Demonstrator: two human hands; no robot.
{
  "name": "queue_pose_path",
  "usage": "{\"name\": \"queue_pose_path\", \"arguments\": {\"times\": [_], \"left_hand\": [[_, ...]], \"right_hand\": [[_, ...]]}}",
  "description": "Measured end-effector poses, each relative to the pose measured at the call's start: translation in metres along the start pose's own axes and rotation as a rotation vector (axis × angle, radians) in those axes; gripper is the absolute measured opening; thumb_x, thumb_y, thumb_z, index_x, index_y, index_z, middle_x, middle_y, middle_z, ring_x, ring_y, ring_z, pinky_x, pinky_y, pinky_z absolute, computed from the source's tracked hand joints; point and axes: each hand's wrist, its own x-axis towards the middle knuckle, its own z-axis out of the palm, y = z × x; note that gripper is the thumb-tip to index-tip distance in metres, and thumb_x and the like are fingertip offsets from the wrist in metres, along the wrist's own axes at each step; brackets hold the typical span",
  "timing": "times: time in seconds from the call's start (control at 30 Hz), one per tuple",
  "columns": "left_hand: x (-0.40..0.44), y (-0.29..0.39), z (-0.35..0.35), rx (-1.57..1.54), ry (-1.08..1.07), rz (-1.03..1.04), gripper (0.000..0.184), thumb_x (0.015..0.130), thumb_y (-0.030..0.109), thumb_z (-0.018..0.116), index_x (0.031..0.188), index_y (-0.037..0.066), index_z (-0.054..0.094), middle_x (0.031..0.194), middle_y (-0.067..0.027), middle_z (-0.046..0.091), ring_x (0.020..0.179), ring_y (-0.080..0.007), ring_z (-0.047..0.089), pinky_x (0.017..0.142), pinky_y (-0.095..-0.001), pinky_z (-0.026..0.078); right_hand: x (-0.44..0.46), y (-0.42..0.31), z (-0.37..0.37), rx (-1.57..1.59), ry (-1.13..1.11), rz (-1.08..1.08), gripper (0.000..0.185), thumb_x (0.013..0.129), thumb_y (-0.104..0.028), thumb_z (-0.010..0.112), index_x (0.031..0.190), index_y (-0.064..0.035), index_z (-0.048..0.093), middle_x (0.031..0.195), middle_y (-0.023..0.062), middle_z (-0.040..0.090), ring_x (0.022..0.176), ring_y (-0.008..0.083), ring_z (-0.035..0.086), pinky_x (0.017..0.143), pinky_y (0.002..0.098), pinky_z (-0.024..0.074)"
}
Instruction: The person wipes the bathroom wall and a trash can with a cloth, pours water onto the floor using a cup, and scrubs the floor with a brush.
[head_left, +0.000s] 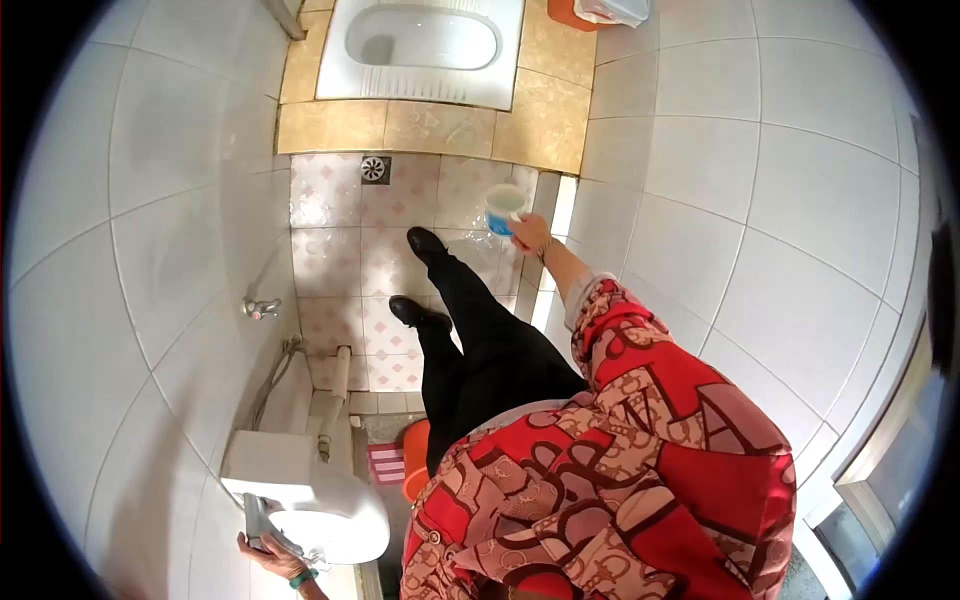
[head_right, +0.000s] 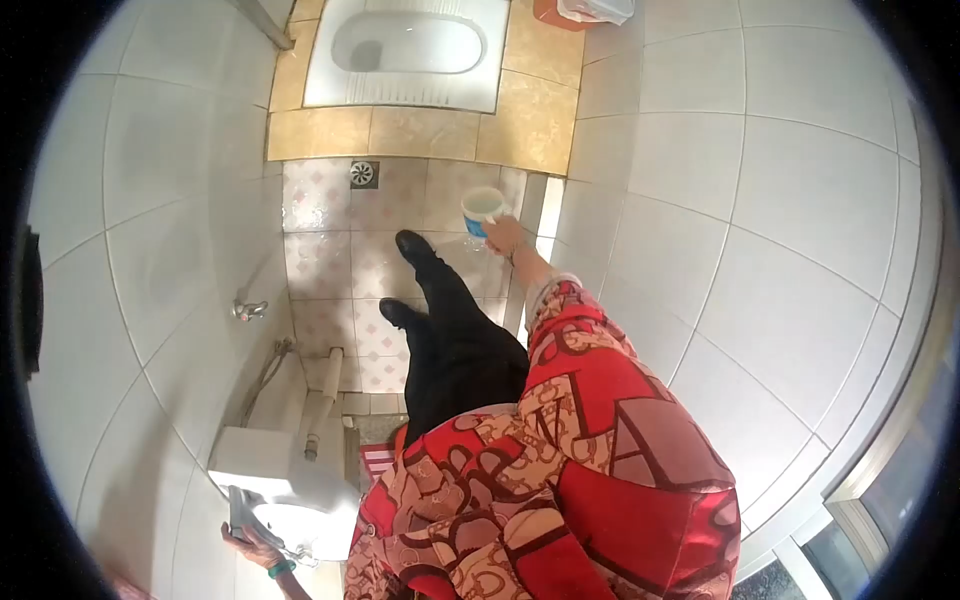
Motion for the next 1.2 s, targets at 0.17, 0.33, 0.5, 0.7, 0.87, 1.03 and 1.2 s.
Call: {"name": "queue_pose_path", "arguments": {"times": [0.17,0.33,0.5,0.7,0.87,1.03,1.2], "left_hand": [[-0.001,0.004,0.002,0.011,0.015,0.023,0.055,0.086,0.037,0.049,0.124,0.001,0.033,0.122,-0.0183,0.039,0.111,-0.0309,0.039,0.095,-0.039,0.032],[-0.001,-0.001,0.003,0.037,0.041,0.082,0.057,0.085,0.039,0.05,0.125,0.002,0.033,0.123,-0.0173,0.039,0.108,-0.0302,0.041,0.093,-0.038,0.034],[-0.002,0.004,0.001,0.002,0.026,0.057,0.05,0.088,0.035,0.048,0.124,0.003,0.035,0.118,-0.0169,0.042,0.097,-0.0291,0.046,0.084,-0.0381,0.039],[-0.002,0.005,0.004,0.039,0.073,0.145,0.053,0.086,0.039,0.049,0.123,0.004,0.036,0.112,-0.0174,0.044,0.09,-0.0277,0.047,0.077,-0.0364,0.042],[0.0,0.004,0.003,0.035,0.035,0.055,0.053,0.087,0.036,0.049,0.124,0.002,0.035,0.121,-0.0183,0.041,0.109,-0.0318,0.04,0.095,-0.0388,0.031],[0.004,-0.015,0.004,0.038,0.056,0.182,0.05,0.087,0.036,0.047,0.122,0.002,0.038,0.114,-0.0189,0.045,0.1,-0.0323,0.045,0.087,-0.0387,0.037],[0.008,-0.009,0.017,-0.209,0.013,0.169,0.046,0.087,0.019,0.049,0.125,-0.001,0.032,0.11,-0.0155,0.049,0.097,-0.0217,0.049,0.086,-0.0306,0.04]], "right_hand": [[0.017,0.022,-0.03,-0.424,0.147,-0.069,0.023,0.075,-0.021,0.055,0.063,-0.0015,0.056,0.051,0.0063,0.053,0.039,0.0143,0.05,0.034,0.0273,0.0389],[0.078,-0.025,-0.09,-1.565,-0.179,-0.484,0.016,0.064,-0.016,0.057,0.059,-0.0016,0.062,0.059,0.0143,0.06,0.051,0.0249,0.06,0.049,0.0354,0.0478],[0.032,-0.143,-0.122,-1.287,-0.028,-0.018,0.006,0.057,-0.004,0.058,0.055,0.0002,0.062,0.06,0.0163,0.06,0.051,0.025,0.059,0.047,0.0353,0.045],[0.035,-0.077,-0.142,-1.176,-0.099,0.21,0.021,0.067,-0.007,0.053,0.083,-0.0044,0.067,0.084,0.0142,0.065,0.079,0.0276,0.063,0.063,0.0477,0.0479],[-0.034,-0.084,-0.075,-1.341,-0.115,-0.337,0.028,0.069,-0.021,0.049,0.078,0.0009,0.065,0.084,0.0219,0.062,0.077,0.0339,0.061,0.07,0.0391,0.0484],[-0.097,-0.105,0.028,-0.571,-0.425,-0.549,0.032,0.081,-0.029,0.055,0.064,-0.0014,0.055,0.054,0.007,0.05,0.048,0.0159,0.049,0.041,0.0285,0.0375],[-0.219,-0.134,0.109,-0.247,-1.041,-0.383,0.021,0.084,-0.022,0.052,0.073,-0.0044,0.053,0.052,-0.0017,0.046,0.04,0.0026,0.035,0.035,0.0191,0.0244]]}}
